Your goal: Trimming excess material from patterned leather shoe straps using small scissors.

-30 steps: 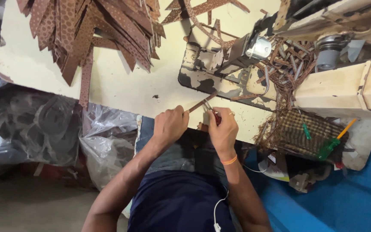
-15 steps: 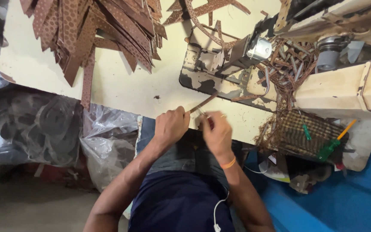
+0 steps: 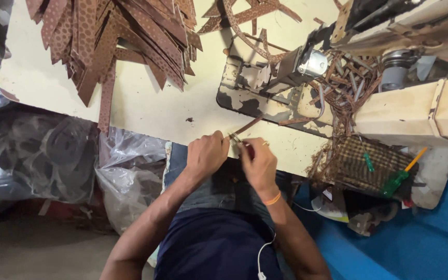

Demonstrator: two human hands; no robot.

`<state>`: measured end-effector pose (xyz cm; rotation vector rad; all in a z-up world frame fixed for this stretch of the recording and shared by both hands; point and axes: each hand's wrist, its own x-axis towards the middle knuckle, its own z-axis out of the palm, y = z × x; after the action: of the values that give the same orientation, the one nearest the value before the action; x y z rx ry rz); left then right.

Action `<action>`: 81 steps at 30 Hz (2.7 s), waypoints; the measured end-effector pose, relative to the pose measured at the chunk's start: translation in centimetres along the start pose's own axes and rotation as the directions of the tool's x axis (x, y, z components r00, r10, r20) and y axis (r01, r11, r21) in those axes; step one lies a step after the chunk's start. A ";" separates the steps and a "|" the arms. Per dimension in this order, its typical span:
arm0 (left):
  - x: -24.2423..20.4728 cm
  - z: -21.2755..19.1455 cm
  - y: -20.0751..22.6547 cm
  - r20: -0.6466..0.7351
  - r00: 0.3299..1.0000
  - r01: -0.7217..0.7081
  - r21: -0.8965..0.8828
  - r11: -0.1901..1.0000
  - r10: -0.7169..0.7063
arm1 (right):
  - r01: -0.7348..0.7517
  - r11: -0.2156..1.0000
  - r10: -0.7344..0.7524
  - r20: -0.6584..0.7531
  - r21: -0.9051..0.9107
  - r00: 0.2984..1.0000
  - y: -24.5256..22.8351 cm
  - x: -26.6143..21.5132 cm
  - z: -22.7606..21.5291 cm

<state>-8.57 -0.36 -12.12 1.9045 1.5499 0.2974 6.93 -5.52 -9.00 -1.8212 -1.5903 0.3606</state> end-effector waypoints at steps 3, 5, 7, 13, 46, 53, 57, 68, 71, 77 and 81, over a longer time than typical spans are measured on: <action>-0.2 0.2 -0.1 0.009 1.000 -0.005 -0.014 1.000 0.005 | -0.011 1.000 0.011 -0.021 -0.009 1.000 2.1 0.2 -0.5; -0.2 -0.1 -0.2 0.010 1.000 0.002 -0.003 1.000 -0.002 | -0.072 0.997 0.068 -0.093 -0.041 0.993 3.9 0.6 -1.3; 0.0 -0.2 0.0 0.002 1.000 -0.005 -0.019 1.000 0.005 | -0.187 0.979 0.174 -0.154 -0.078 0.973 5.6 1.0 -2.9; 0.1 -0.4 0.1 0.013 1.000 0.008 -0.011 1.000 -0.008 | -0.040 0.904 -0.083 -0.267 -0.425 0.960 2.0 2.3 -5.2; 17.4 -26.7 -12.3 -0.761 0.635 -0.064 0.120 0.991 0.133 | -0.471 0.546 0.338 0.333 0.693 0.880 0.0 -2.5 -2.1; 6.8 -26.9 -7.0 -0.724 0.659 -0.526 -0.253 0.812 0.201 | -0.574 0.498 0.450 0.372 0.650 0.812 1.7 -3.4 -1.9; -0.5 -20.7 0.5 -0.226 0.941 0.002 -0.741 0.672 -0.252 | -0.600 0.372 0.474 0.410 0.709 0.779 2.3 -4.1 -1.4; -3.5 1.9 4.7 0.345 0.933 0.309 -0.913 0.268 0.100 | -0.484 0.313 0.354 0.373 0.817 0.858 3.3 -5.5 -3.6; -3.5 2.1 4.8 0.327 0.938 0.275 -0.904 0.327 0.117 | -0.453 0.364 0.304 0.356 0.814 0.883 3.3 -6.0 -3.9; -2.0 1.3 4.6 0.316 0.944 0.253 -0.880 0.403 0.097 | -0.470 0.353 0.299 0.379 0.809 0.876 2.1 -5.8 -4.3; -0.3 0.3 4.4 0.218 0.974 0.169 -0.872 0.459 0.054 | -0.525 0.433 0.385 0.376 0.732 0.843 0.8 -6.8 -5.0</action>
<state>-5.07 -1.12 -9.61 0.9674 0.9536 0.6934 9.15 -13.51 -7.36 -1.4069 -0.6914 1.2989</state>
